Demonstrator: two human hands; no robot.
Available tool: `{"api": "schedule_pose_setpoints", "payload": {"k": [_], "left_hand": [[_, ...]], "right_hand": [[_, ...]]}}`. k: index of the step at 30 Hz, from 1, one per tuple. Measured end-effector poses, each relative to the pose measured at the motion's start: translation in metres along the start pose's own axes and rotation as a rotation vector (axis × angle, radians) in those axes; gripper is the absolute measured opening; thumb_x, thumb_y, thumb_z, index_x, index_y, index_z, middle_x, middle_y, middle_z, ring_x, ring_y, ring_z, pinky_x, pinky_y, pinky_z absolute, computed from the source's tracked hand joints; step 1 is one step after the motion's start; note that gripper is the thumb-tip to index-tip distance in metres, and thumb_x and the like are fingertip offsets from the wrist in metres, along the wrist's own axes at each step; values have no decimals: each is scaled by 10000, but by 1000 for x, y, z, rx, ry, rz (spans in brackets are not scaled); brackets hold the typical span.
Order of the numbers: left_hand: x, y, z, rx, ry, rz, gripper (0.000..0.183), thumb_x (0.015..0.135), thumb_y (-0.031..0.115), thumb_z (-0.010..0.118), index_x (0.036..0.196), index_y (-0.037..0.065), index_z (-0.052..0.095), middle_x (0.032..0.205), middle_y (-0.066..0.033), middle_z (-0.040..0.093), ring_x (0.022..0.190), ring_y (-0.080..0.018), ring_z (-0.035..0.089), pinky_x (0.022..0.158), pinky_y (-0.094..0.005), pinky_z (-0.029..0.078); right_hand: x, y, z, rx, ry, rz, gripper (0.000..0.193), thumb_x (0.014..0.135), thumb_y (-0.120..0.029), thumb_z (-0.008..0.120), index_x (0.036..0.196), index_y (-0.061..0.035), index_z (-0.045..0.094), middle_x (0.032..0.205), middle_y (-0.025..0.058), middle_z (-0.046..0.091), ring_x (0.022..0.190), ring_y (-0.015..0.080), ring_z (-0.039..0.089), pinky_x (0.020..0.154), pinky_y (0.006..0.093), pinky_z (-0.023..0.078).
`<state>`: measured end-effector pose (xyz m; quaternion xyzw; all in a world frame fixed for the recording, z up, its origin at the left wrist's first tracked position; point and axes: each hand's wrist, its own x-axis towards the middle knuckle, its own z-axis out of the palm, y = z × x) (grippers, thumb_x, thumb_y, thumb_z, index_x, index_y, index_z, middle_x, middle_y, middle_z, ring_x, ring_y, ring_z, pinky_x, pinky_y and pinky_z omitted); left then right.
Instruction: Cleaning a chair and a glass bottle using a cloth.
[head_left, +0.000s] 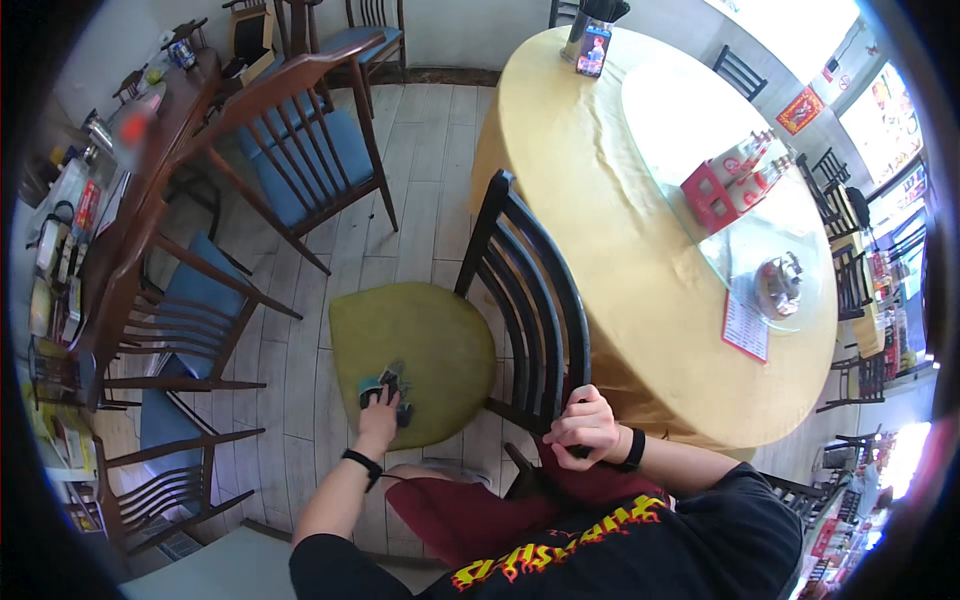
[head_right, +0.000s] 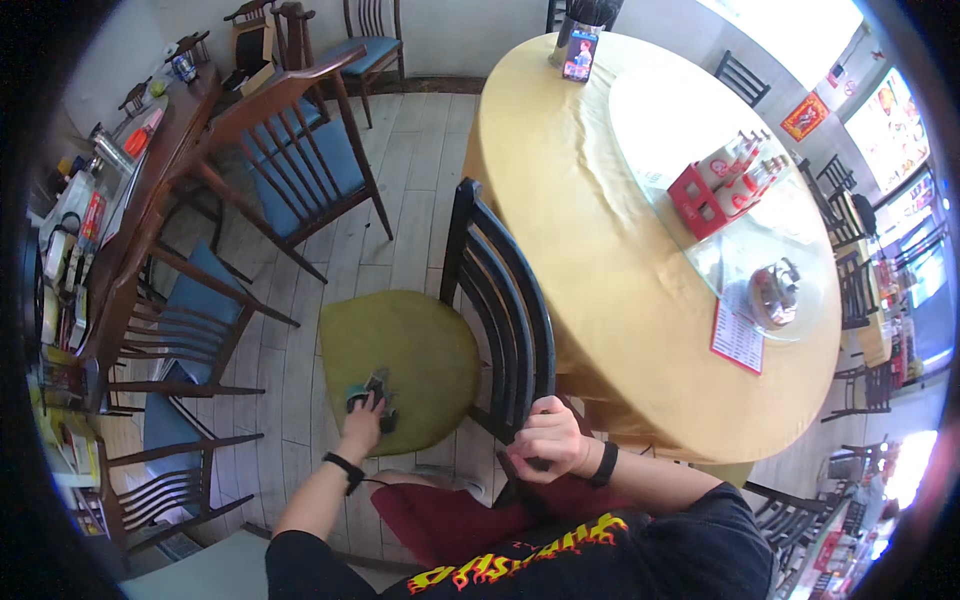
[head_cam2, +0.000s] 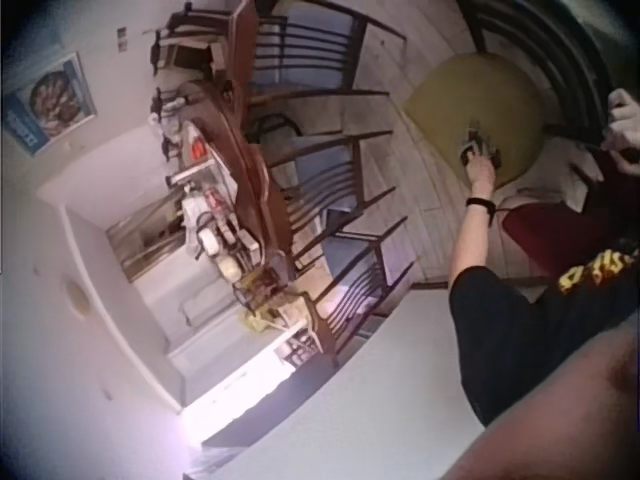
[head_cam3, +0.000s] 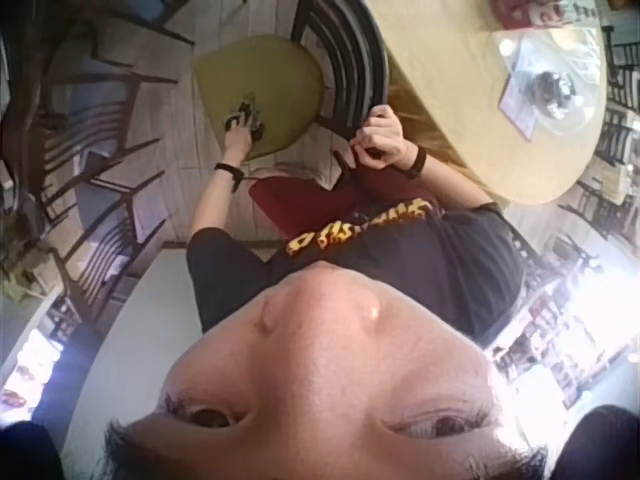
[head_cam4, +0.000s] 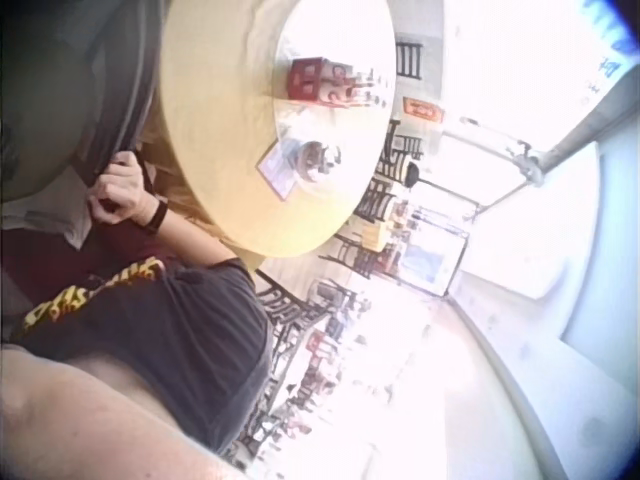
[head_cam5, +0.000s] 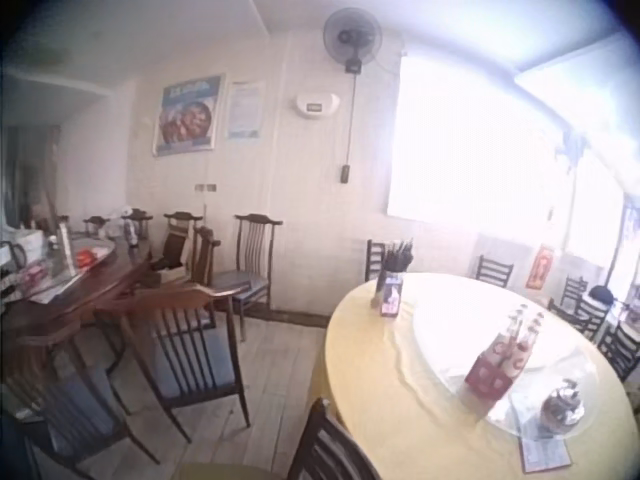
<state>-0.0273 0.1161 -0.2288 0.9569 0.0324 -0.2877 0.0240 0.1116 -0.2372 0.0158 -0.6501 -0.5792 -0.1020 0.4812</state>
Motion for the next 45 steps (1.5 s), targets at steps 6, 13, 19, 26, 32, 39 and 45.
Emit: {"api": "schedule_pose_setpoints", "payload": {"k": [6, 13, 19, 26, 32, 39, 45], "left_hand": [[-31, 46, -61, -284, -228, 200, 598, 730, 267, 711, 1312, 240, 575, 1202, -114, 660, 1084, -313, 637, 893, -436, 534], [-165, 42, -152, -752, -16, 166, 528, 723, 268, 697, 1241, 199, 624, 1105, -159, 684, 1039, -346, 646, 904, -447, 518], [-324, 2, -132, -1122, 182, -205, 563, 745, 241, 710, 1284, 132, 586, 1122, -205, 667, 1050, -359, 638, 914, -433, 509], [-492, -5, -31, -1164, 135, -659, 514, 752, 245, 722, 1228, 83, 615, 1125, -203, 667, 1067, -366, 626, 926, -436, 500], [-546, 31, 62, -1345, 98, -930, 526, 730, 282, 717, 1174, 11, 632, 1096, -227, 675, 1052, -369, 638, 930, -425, 500], [-542, 51, 26, -1404, 115, -1026, 407, 749, 201, 698, 1085, -24, 652, 1003, -200, 695, 959, -338, 674, 856, -415, 521], [-501, 16, -47, -1292, 58, -875, 406, 754, 155, 693, 1108, -37, 639, 978, -191, 697, 917, -307, 686, 818, -393, 529]], "right_hand": [[64, -41, -44, 103, -560, 335, 106, 769, -130, 693, 832, -115, 608, 915, 48, 602, 912, 211, 571, 865, 388, 414], [100, -74, -64, -374, -406, 732, 551, 736, -155, 722, 1181, 6, 441, 1332, 236, 402, 1243, 430, 396, 1073, 463, 361], [67, -28, -31, 15, -182, 1612, 554, 845, -423, 708, 1120, 25, 531, 836, 89, 606, 723, 241, 604, 624, 367, 514], [58, 1, -13, 163, -209, 1845, 137, 866, -151, 615, 835, -23, 656, 720, 105, 672, 639, 247, 680, 551, 371, 559], [67, -16, 4, 57, -255, 1720, 281, 859, -220, 628, 944, 48, 641, 780, 146, 685, 699, 287, 698, 626, 431, 582], [103, 44, -19, -464, -152, 1203, 622, 864, -336, 664, 1332, 8, 443, 1264, 283, 549, 1093, 442, 566, 952, 458, 470], [180, 93, -31, -245, 28, 888, 630, 807, -184, 717, 1358, -23, 458, 1366, 209, 483, 1228, 380, 497, 1055, 410, 411]]}}
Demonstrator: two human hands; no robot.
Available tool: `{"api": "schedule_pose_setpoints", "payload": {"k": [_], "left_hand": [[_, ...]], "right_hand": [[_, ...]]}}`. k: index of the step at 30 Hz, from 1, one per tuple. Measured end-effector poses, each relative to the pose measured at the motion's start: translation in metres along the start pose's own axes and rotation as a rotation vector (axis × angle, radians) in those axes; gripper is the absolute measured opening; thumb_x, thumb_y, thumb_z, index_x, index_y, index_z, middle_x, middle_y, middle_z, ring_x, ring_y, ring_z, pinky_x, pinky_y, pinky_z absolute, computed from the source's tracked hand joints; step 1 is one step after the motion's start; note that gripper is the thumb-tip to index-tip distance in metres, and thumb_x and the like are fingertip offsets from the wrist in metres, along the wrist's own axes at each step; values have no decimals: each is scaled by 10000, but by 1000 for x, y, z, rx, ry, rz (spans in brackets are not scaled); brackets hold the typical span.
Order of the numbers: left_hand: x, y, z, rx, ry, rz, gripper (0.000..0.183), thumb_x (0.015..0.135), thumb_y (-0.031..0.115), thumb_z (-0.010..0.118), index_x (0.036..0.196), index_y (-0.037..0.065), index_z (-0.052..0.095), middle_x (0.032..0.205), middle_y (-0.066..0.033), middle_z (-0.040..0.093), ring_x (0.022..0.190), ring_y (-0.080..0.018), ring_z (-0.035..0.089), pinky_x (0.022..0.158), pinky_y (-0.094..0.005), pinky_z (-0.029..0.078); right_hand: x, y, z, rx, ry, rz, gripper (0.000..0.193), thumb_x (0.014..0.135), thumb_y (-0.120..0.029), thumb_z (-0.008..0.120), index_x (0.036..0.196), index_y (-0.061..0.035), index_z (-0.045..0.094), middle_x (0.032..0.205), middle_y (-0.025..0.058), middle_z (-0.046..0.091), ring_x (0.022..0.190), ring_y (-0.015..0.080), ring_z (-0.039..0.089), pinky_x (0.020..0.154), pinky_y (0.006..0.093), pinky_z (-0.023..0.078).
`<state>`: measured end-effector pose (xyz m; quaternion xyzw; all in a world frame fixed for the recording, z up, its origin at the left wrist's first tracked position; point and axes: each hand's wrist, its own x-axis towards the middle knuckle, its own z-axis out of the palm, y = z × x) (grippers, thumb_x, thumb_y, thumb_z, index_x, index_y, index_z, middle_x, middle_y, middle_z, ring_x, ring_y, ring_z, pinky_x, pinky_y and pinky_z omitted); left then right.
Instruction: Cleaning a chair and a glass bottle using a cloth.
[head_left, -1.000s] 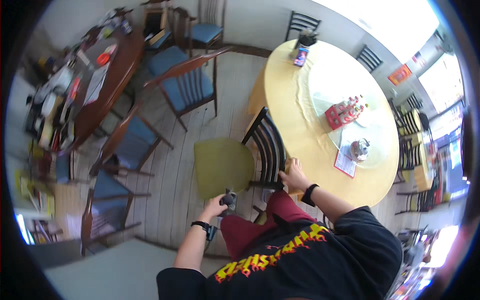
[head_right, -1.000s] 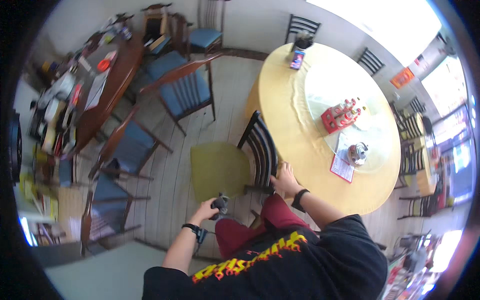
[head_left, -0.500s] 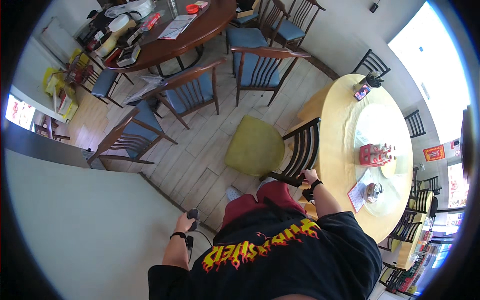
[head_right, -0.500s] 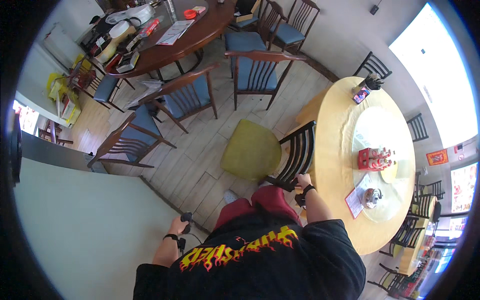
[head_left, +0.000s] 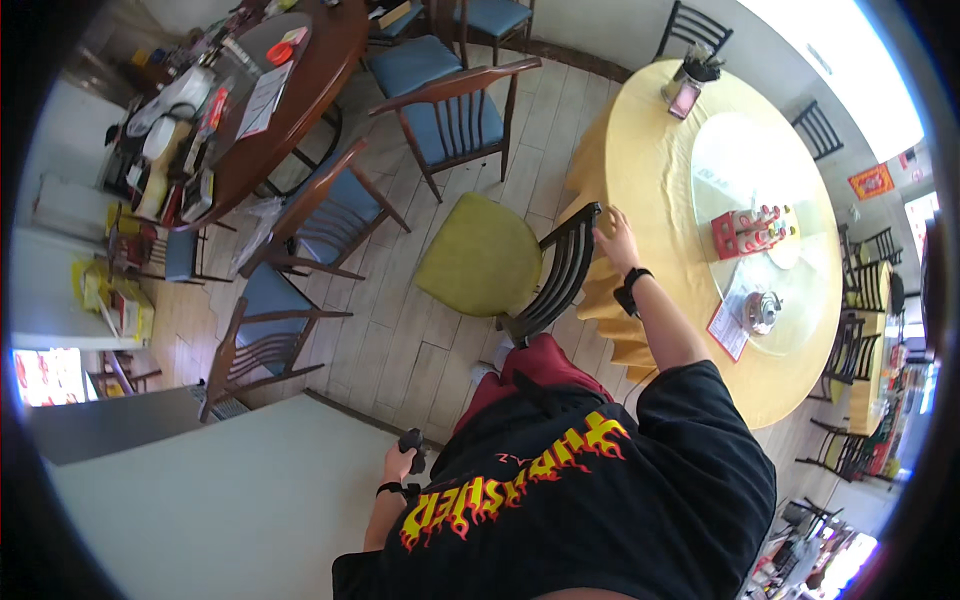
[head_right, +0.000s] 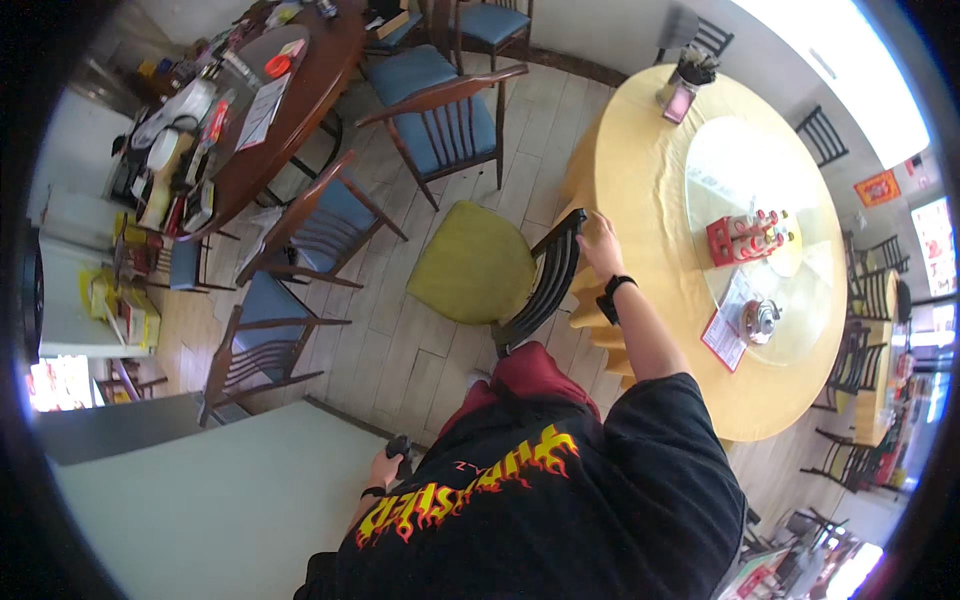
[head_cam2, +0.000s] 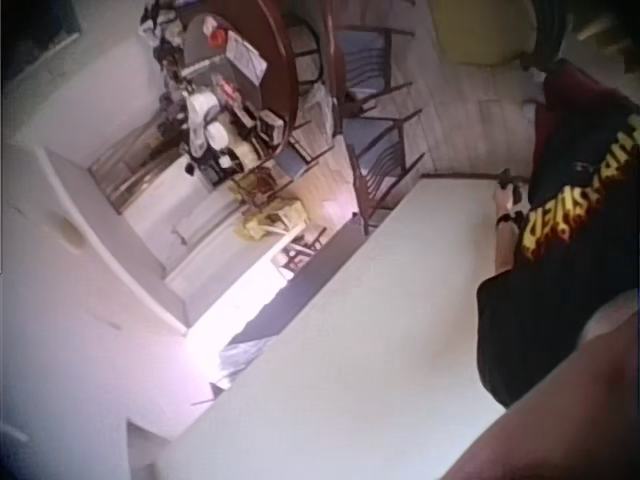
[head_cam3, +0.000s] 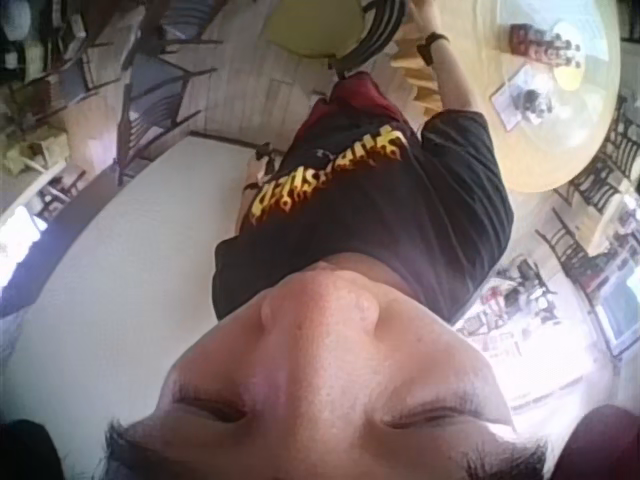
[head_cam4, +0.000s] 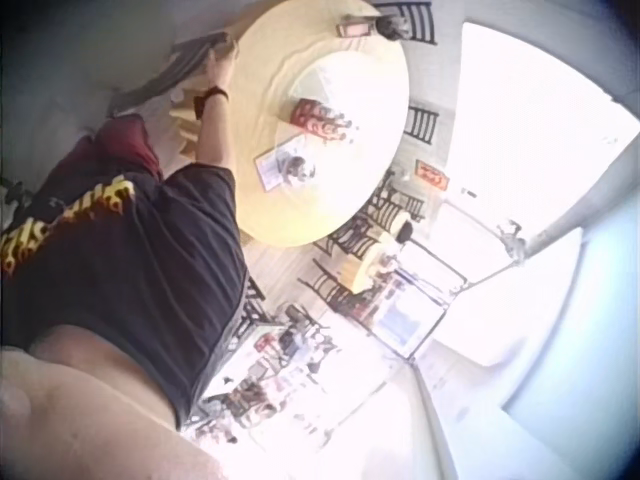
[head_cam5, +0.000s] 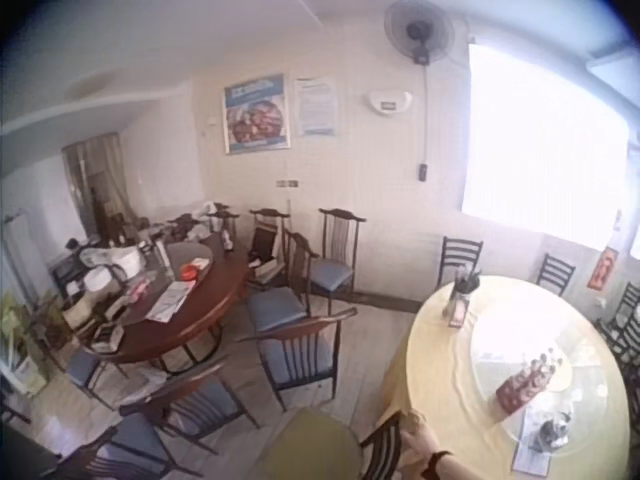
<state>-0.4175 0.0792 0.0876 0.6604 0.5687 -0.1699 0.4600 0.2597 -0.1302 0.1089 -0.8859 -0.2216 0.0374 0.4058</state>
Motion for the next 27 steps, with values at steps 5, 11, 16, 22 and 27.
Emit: {"api": "schedule_pose_setpoints", "payload": {"k": [5, 11, 16, 22, 27], "left_hand": [[39, 103, -45, 105, 80, 95, 409, 758, 148, 686, 1132, -8, 635, 1011, -192, 699, 968, -315, 678, 850, -404, 517], [59, 225, -70, 232, 213, 252, 402, 777, 165, 687, 1146, 14, 632, 1036, -204, 691, 1012, -349, 659, 876, -422, 499], [57, 264, -63, 284, 131, 335, 405, 793, 165, 687, 1168, 22, 627, 1056, -195, 688, 1040, -342, 650, 894, -405, 493], [88, 217, -48, 271, -63, 197, 468, 792, 159, 691, 1226, 8, 600, 1093, -198, 680, 1050, -306, 648, 921, -385, 481], [120, 187, -38, 387, -105, 125, 470, 784, 205, 682, 1227, 63, 614, 1123, -190, 677, 1085, -328, 637, 934, -401, 488]], "right_hand": [[52, 0, 20, -153, -61, -153, 498, 859, -233, 680, 1290, -52, 511, 1281, 170, 556, 1137, 373, 566, 961, 424, 475], [56, 16, 17, 51, -181, 94, 280, 888, -236, 659, 1057, -42, 548, 984, 211, 663, 963, 406, 619, 833, 444, 502], [20, 34, -20, 21, -205, 103, 318, 867, -234, 694, 1056, -14, 562, 966, 220, 661, 942, 396, 631, 824, 434, 508], [-46, 61, -53, -35, -162, 211, 404, 852, -267, 724, 1142, -40, 557, 993, 229, 646, 978, 401, 609, 863, 445, 494], [-56, 61, -53, 146, -127, 299, 395, 868, -205, 708, 1180, -26, 542, 967, 225, 650, 920, 371, 638, 811, 428, 511]]}}
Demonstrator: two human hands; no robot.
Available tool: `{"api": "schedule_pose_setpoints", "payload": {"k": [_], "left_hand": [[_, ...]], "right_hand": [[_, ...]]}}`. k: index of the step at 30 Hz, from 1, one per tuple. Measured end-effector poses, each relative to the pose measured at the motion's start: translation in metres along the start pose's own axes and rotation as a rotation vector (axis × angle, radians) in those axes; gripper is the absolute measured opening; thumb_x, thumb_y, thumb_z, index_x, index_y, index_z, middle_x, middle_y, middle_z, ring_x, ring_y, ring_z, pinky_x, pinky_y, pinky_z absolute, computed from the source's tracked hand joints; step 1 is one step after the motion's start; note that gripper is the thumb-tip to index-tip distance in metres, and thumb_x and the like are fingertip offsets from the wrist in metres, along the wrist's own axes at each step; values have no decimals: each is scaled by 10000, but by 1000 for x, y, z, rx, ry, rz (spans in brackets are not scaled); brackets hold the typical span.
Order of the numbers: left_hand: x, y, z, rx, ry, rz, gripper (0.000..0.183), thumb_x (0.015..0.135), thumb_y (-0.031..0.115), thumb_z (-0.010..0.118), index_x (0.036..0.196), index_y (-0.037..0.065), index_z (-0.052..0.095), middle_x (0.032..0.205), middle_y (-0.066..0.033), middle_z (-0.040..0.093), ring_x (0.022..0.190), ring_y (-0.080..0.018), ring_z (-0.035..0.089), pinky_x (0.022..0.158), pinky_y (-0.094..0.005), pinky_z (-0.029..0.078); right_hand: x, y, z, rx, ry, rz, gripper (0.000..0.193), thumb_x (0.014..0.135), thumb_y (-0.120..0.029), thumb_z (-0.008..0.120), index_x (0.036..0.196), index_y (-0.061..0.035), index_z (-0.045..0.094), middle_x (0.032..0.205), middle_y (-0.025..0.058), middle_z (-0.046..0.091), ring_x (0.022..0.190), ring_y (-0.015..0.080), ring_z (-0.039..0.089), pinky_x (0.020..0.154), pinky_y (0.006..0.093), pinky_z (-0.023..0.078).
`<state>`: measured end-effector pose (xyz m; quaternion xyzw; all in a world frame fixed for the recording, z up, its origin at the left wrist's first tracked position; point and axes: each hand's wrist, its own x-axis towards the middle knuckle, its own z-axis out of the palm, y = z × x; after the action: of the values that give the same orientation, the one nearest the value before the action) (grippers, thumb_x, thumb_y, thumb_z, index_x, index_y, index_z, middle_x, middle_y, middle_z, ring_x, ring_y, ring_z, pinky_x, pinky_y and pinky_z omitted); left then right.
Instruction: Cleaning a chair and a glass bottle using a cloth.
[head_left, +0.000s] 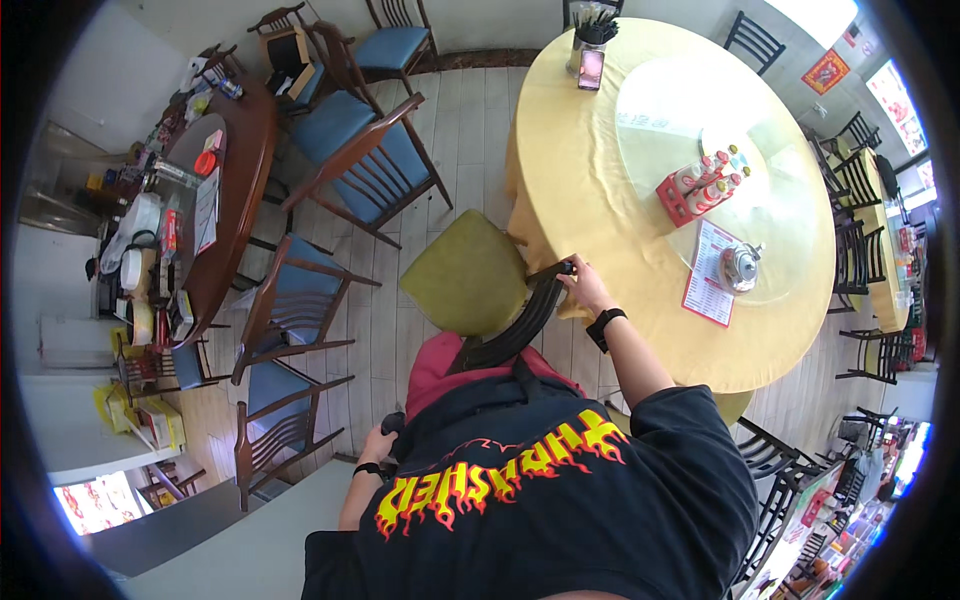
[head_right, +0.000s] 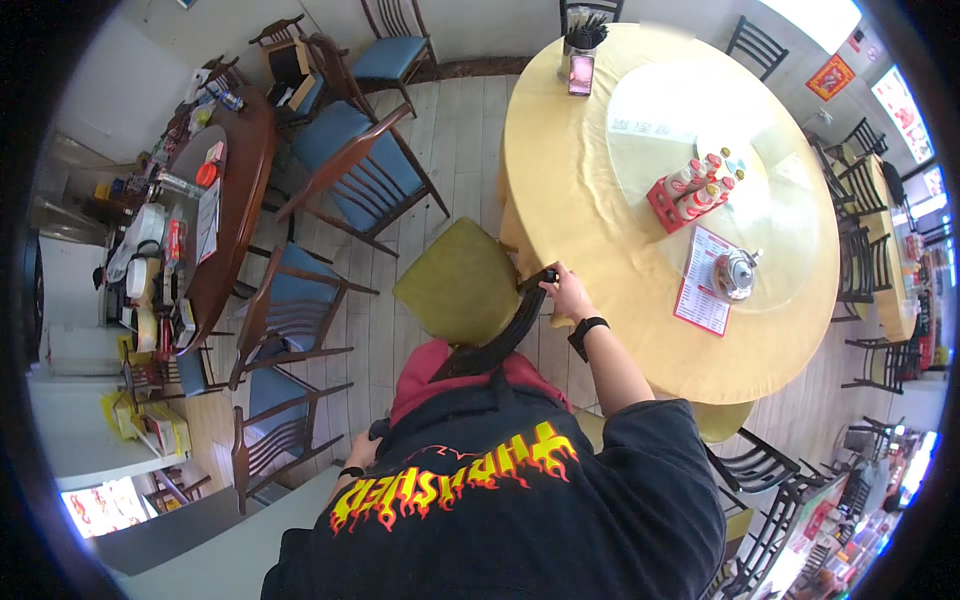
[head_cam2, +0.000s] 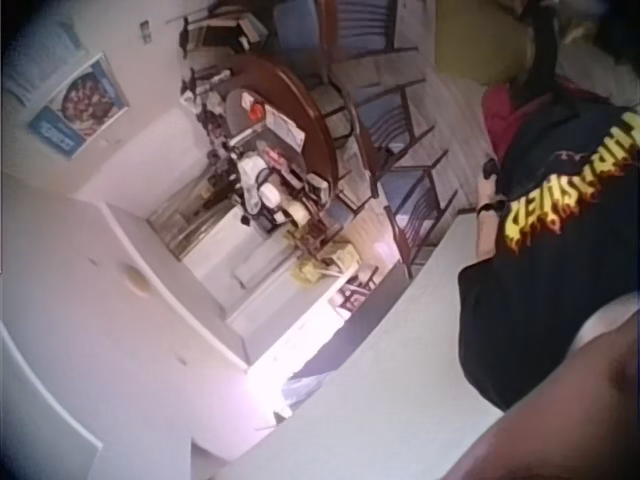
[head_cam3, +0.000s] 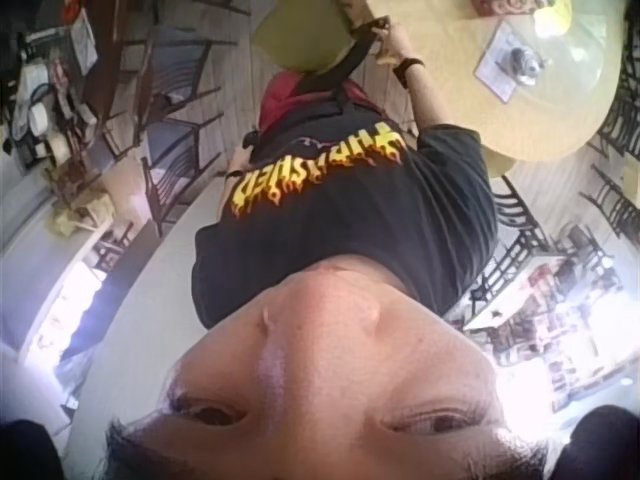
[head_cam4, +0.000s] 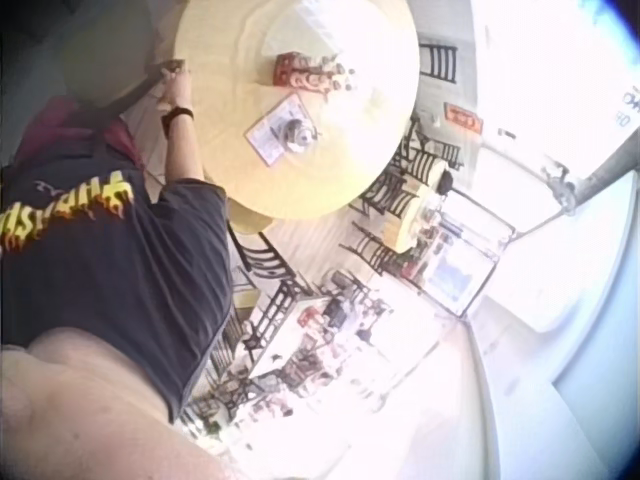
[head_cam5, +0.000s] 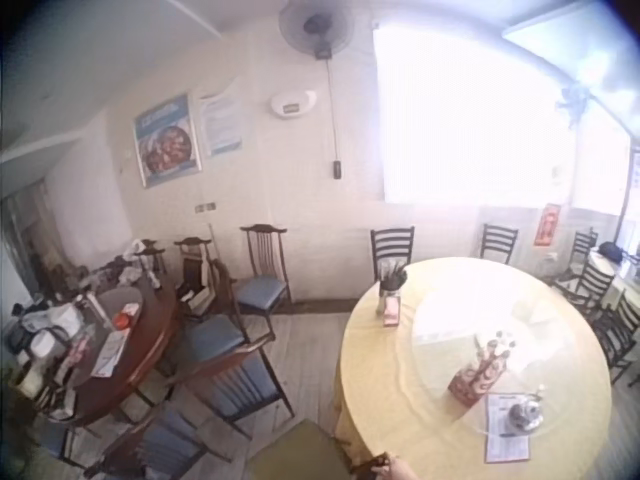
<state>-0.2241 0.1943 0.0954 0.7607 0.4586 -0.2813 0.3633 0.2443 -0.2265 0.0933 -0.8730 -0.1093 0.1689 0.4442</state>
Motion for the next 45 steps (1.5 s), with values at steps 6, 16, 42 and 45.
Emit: {"api": "schedule_pose_setpoints", "payload": {"k": [6, 16, 42, 45], "left_hand": [[18, 36, -35, 65, 7, 106, 460, 772, 205, 688, 1200, 50, 620, 1106, -186, 683, 1054, -336, 648, 913, -399, 495], [87, 46, -112, -41, 24, 319, 454, 765, 168, 684, 1205, 70, 630, 1123, -178, 680, 1087, -318, 639, 942, -392, 482], [211, -104, -214, -44, -30, 282, 380, 791, 240, 674, 1064, -24, 664, 971, -196, 708, 945, -315, 676, 839, -401, 501], [225, -94, -214, -25, -59, 271, 369, 792, 239, 674, 1048, -27, 666, 972, -195, 708, 937, -309, 677, 829, -393, 501]], "right_hand": [[-7, -11, 7, 93, 25, 157, 360, 876, -163, 689, 1159, -16, 522, 953, 240, 661, 849, 375, 668, 750, 424, 523], [-61, 1, 27, 155, 88, 298, 355, 842, -154, 732, 1095, -10, 529, 857, 141, 654, 695, 225, 643, 649, 344, 518], [-112, -105, 184, -545, 242, 363, 624, 818, -440, 721, 1082, 70, 478, 983, 318, 627, 979, 382, 652, 844, 437, 516], [-94, -115, 179, -475, 143, 367, 665, 790, -450, 756, 1123, 61, 492, 1140, 294, 571, 1124, 392, 562, 912, 436, 480]]}}
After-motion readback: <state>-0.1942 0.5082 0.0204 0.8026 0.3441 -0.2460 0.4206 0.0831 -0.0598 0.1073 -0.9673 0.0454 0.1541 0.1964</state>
